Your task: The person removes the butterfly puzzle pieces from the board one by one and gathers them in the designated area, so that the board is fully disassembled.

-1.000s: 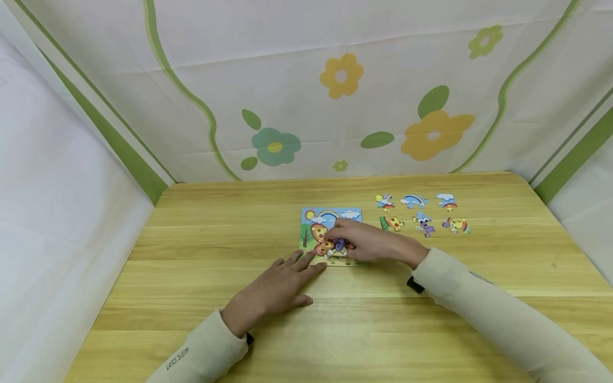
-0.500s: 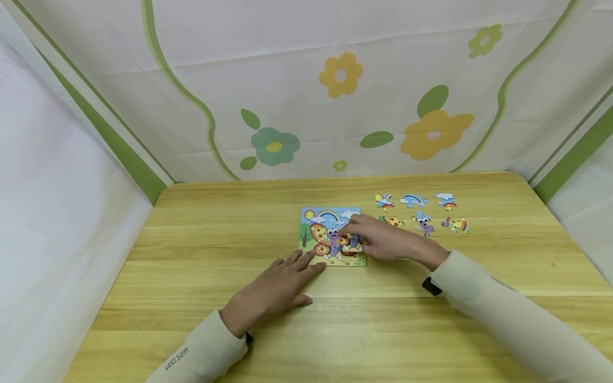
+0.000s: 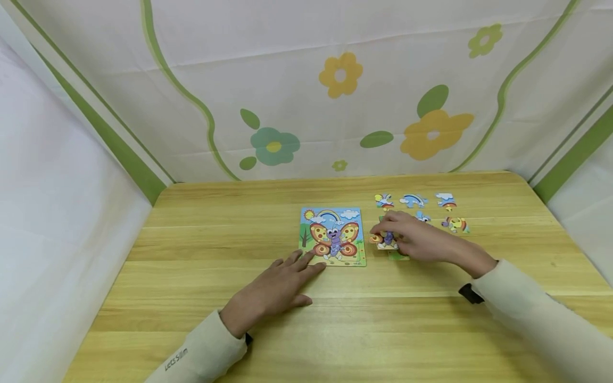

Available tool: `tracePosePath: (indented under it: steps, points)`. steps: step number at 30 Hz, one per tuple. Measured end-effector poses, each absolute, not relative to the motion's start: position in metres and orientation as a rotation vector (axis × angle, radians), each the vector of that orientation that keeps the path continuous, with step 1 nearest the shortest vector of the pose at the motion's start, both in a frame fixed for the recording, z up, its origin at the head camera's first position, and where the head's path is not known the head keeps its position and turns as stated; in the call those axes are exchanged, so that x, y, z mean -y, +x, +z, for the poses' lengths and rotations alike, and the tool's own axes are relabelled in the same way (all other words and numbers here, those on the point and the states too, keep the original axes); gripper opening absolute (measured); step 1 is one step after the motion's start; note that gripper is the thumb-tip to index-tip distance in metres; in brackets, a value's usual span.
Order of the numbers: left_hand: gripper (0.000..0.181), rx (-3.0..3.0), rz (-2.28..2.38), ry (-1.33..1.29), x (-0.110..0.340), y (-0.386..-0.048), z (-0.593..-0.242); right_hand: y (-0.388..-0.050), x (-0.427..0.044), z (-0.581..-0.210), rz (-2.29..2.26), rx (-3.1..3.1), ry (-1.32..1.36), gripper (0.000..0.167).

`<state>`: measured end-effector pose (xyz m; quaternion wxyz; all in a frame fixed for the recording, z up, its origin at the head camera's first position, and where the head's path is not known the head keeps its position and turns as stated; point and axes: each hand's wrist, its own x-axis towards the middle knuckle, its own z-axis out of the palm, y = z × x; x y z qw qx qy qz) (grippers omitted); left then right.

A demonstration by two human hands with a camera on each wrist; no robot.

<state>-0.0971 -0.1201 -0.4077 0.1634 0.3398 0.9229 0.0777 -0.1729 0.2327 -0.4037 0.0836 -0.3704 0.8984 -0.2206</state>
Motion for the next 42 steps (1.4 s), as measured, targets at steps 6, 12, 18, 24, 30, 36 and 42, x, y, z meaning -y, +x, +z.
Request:
tracePosePath:
  steps: [6, 12, 18, 24, 30, 36, 42]
  points:
    - [0.072, -2.629, 0.240, 0.960, 0.121, -0.097, -0.407, -0.166, -0.256, -0.402, -0.652, -2.727, -1.113, 0.060]
    - [0.072, -2.621, 0.246, 0.951, 0.120, -0.097, -0.407, -0.160, -0.277, -0.410, -0.600, -2.805, -1.197, 0.061]
    - [0.072, -2.621, 0.251, 0.951, 0.120, -0.096, -0.406, -0.158, -0.298, -0.420, -0.592, -2.870, -1.273, 0.063]
    - [0.071, -2.622, 0.249, 0.956, 0.121, -0.096, -0.406, -0.156, -0.311, -0.426, -0.562, -2.898, -1.246, 0.061]
    - [0.071, -2.618, 0.256, 0.951, 0.121, -0.096, -0.406, -0.156, -0.319, -0.433, -0.510, -2.926, -1.288, 0.062]
    - [0.072, -2.621, 0.243, 0.957, 0.121, -0.096, -0.407, -0.156, -0.322, -0.436, -0.503, -2.929, -1.293, 0.063]
    - [0.072, -2.620, 0.237, 0.952, 0.120, -0.096, -0.407, -0.155, -0.323, -0.437, -0.502, -2.914, -1.258, 0.063]
